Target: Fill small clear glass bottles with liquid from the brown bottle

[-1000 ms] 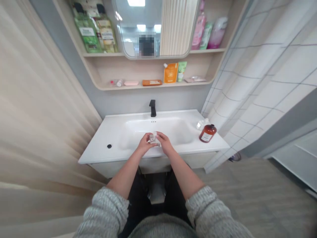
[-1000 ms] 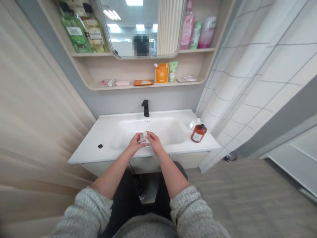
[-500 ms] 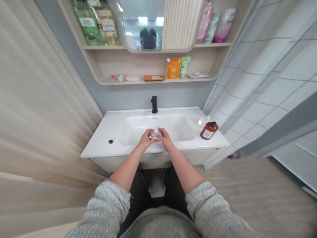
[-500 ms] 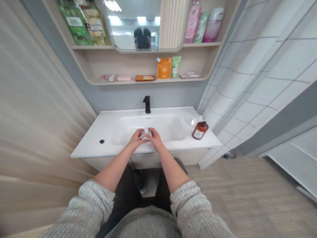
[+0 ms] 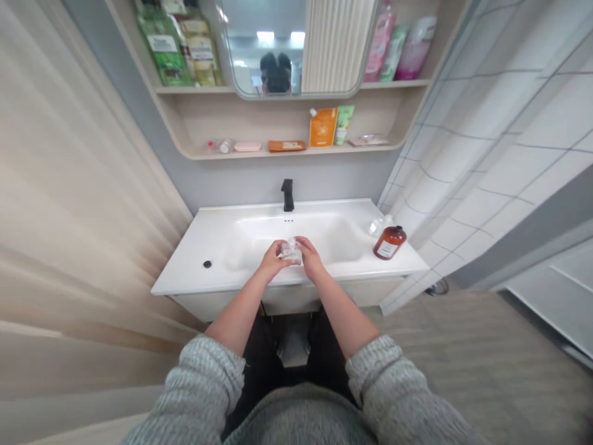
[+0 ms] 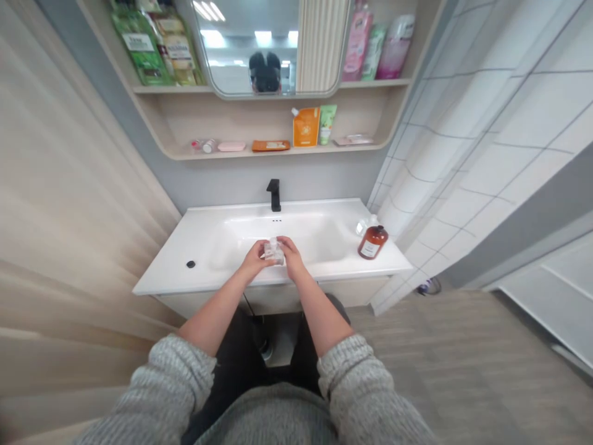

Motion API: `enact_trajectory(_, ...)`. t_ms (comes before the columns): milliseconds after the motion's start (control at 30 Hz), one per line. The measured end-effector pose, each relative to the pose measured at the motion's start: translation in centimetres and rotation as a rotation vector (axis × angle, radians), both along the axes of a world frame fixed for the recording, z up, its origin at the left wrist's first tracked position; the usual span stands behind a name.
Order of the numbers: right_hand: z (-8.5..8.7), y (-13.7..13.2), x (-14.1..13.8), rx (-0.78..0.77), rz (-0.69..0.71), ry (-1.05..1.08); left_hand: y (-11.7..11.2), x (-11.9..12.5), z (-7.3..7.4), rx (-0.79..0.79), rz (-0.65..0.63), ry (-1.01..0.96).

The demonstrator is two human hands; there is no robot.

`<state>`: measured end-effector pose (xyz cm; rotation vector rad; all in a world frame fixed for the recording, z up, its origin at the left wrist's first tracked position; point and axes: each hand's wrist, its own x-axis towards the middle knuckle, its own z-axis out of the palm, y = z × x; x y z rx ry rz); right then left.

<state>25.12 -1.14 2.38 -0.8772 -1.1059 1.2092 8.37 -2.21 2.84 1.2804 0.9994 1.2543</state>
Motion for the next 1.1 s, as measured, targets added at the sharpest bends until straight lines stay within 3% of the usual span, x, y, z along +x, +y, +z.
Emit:
enact_trajectory(200,0.29,-0.29,0.09,0.065,0.031,-0.077,0.07,0.14,0.05,0.011,0.007,0.008)
enact_trajectory(400,0.29,-0.23,0.08,0.011,0.008,0.017,0.05,0.05,0.05,0.003,0.001,0.002)
enact_trajectory(567,0.35,-0.40,0.11,0.034,0.015,-0.073,0.08,0.03,-0.01,-0.013,0.000,-0.022)
enact_trajectory(767,0.34,-0.37,0.20,0.015,0.030,-0.022,0.17,0.08,-0.14,-0.016,0.000,-0.052)
enact_trajectory(1100,0.33,-0.34,0.04,0.080,0.016,-0.145,0.12,0.03,-0.04,0.001,0.017,0.006)
